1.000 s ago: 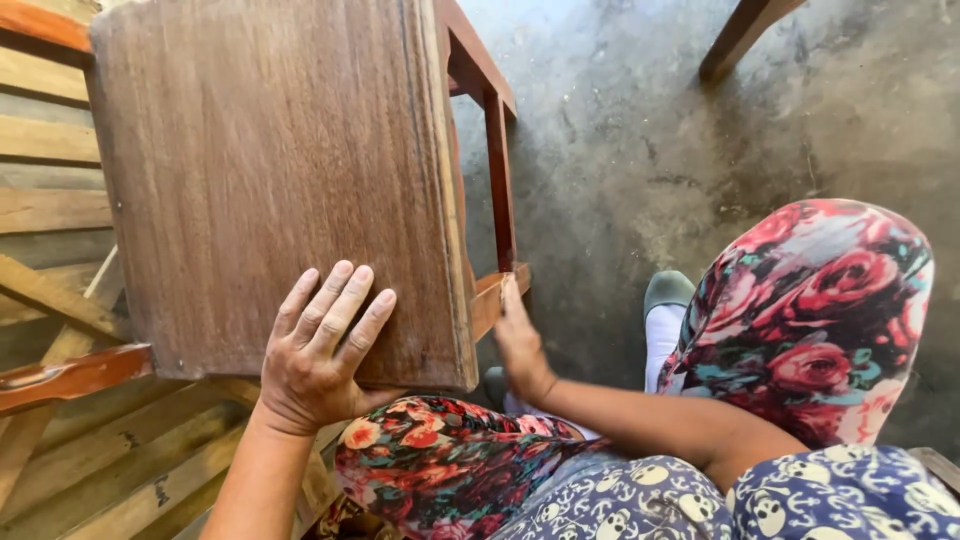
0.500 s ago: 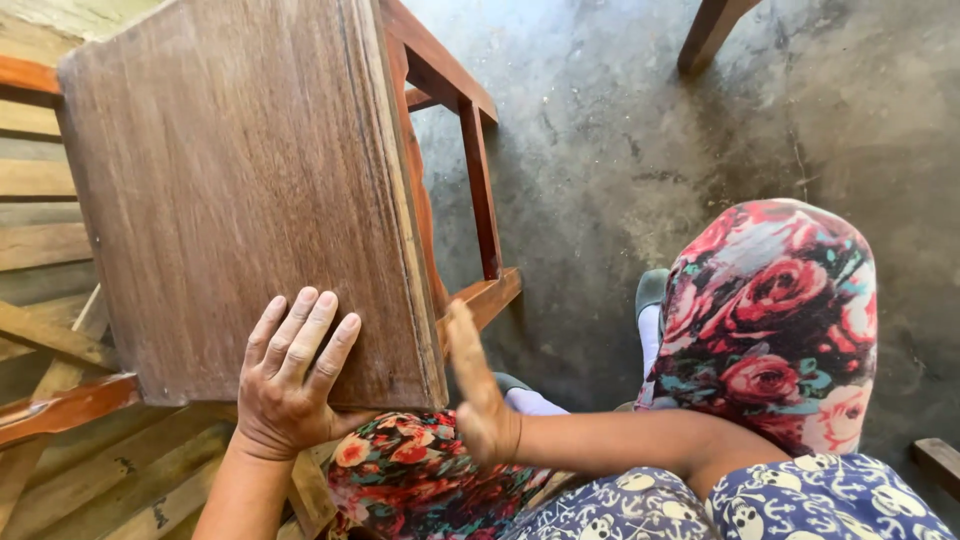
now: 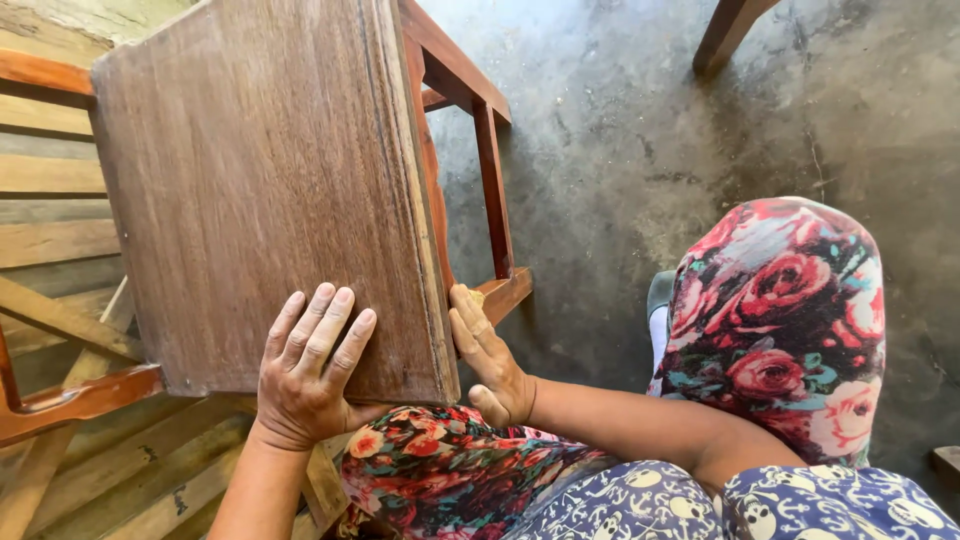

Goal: Sanding a wooden chair with sandpaper to prepare the surface

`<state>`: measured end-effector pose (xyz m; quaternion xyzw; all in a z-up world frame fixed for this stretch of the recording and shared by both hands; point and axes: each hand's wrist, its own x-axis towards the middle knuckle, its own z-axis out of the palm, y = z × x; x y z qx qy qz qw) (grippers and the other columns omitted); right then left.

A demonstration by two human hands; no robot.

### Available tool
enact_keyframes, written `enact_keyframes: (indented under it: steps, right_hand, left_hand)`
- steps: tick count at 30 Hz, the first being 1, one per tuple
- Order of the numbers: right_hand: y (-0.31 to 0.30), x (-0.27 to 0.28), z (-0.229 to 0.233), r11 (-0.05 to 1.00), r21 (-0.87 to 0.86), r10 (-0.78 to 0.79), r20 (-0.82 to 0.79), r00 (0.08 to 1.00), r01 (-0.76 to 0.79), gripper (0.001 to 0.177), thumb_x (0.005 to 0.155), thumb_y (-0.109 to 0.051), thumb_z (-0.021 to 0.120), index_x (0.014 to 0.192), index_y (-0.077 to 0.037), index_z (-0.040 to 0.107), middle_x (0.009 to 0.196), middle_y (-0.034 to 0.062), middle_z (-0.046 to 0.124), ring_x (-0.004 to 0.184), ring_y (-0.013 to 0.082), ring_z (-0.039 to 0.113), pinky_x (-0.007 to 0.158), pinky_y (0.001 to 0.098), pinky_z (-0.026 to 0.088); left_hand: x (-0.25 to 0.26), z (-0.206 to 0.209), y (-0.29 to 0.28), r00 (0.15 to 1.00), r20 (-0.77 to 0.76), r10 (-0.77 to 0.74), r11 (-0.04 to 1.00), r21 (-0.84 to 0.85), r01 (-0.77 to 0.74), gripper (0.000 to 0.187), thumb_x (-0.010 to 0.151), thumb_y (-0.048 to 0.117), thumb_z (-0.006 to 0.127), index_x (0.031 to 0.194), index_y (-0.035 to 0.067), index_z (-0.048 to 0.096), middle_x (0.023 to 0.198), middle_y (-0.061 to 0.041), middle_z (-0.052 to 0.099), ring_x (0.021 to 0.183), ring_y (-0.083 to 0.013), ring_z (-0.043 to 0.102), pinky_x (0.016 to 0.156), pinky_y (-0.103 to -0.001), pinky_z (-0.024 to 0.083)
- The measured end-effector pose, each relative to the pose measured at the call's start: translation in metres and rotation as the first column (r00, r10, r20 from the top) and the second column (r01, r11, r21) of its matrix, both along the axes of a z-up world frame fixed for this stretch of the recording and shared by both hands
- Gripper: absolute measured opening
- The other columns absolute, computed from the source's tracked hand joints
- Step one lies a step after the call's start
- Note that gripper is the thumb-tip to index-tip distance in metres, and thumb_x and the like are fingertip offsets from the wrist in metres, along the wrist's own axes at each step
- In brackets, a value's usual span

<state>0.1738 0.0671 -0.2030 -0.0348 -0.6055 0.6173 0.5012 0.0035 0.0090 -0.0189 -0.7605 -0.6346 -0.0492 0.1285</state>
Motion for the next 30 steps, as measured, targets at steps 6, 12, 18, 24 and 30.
enact_keyframes:
  steps: [6, 12, 18, 24, 30]
  right_hand:
    - [0.011, -0.002, 0.019, 0.951, -0.304, 0.049, -0.021, 0.999, -0.053, 0.074, 0.101, -0.019, 0.045, 0.162, 0.011, 0.017, 0.171, 0.0313, 0.013, 0.156, 0.0437, 0.025, 0.129, 0.0541, 0.02]
    - [0.023, 0.006, 0.012, 0.835, -0.55, 0.091, 0.096, 0.991, -0.024, 0.046, 0.098, 0.003, 0.062, 0.143, 0.009, 0.055, 0.155, 0.0265, 0.042, 0.142, 0.0417, 0.053, 0.116, 0.0449, 0.047]
    - [0.06, -0.014, 0.034, 0.34, -0.94, 0.05, 0.045, 0.998, 0.025, 0.024, 0.102, -0.004, 0.055, 0.114, 0.008, 0.072, 0.11, 0.0218, 0.069, 0.101, 0.0255, 0.063, 0.102, 0.0492, 0.052]
    - [0.078, -0.008, 0.045, -0.305, -0.948, -0.039, -0.083, 0.996, -0.091, 0.017, 0.096, -0.005, 0.065, 0.112, -0.002, 0.072, 0.116, 0.0203, 0.076, 0.104, 0.033, 0.076, 0.094, 0.05, 0.062]
    - [-0.003, 0.008, 0.028, 0.988, -0.151, 0.022, 0.113, 0.993, -0.005, 0.063, 0.101, -0.014, 0.018, 0.158, 0.013, 0.024, 0.167, 0.0374, 0.016, 0.158, 0.0479, 0.012, 0.13, 0.0613, 0.009]
  left_hand:
    - [-0.002, 0.001, 0.0, 1.0, -0.019, 0.001, 1.0, 0.014, -0.001, 0.088, 0.088, 0.078, 0.051, 0.142, 0.009, 0.065, 0.145, -0.021, 0.062, 0.134, -0.0395, 0.06, 0.116, -0.057, 0.045]
    - [0.0, 0.002, -0.001, 0.999, -0.03, 0.011, 0.999, 0.044, -0.01, 0.088, 0.092, 0.079, 0.042, 0.143, 0.011, 0.065, 0.144, -0.02, 0.063, 0.133, -0.0384, 0.061, 0.115, -0.055, 0.046]
    - [0.002, 0.003, -0.004, 0.999, -0.038, 0.025, 0.999, 0.045, -0.023, 0.087, 0.086, 0.075, 0.056, 0.144, 0.011, 0.064, 0.146, -0.02, 0.062, 0.135, -0.0377, 0.06, 0.117, -0.054, 0.045]
    - [0.0, 0.001, -0.005, 0.999, -0.031, 0.022, 0.999, 0.037, -0.021, 0.089, 0.083, 0.073, 0.061, 0.146, 0.01, 0.062, 0.148, -0.021, 0.06, 0.136, -0.0384, 0.059, 0.117, -0.055, 0.044]
    - [0.003, 0.002, -0.004, 0.999, -0.026, 0.026, 0.999, 0.035, -0.025, 0.087, 0.087, 0.076, 0.056, 0.144, 0.01, 0.064, 0.145, -0.021, 0.062, 0.134, -0.0388, 0.061, 0.116, -0.055, 0.045]
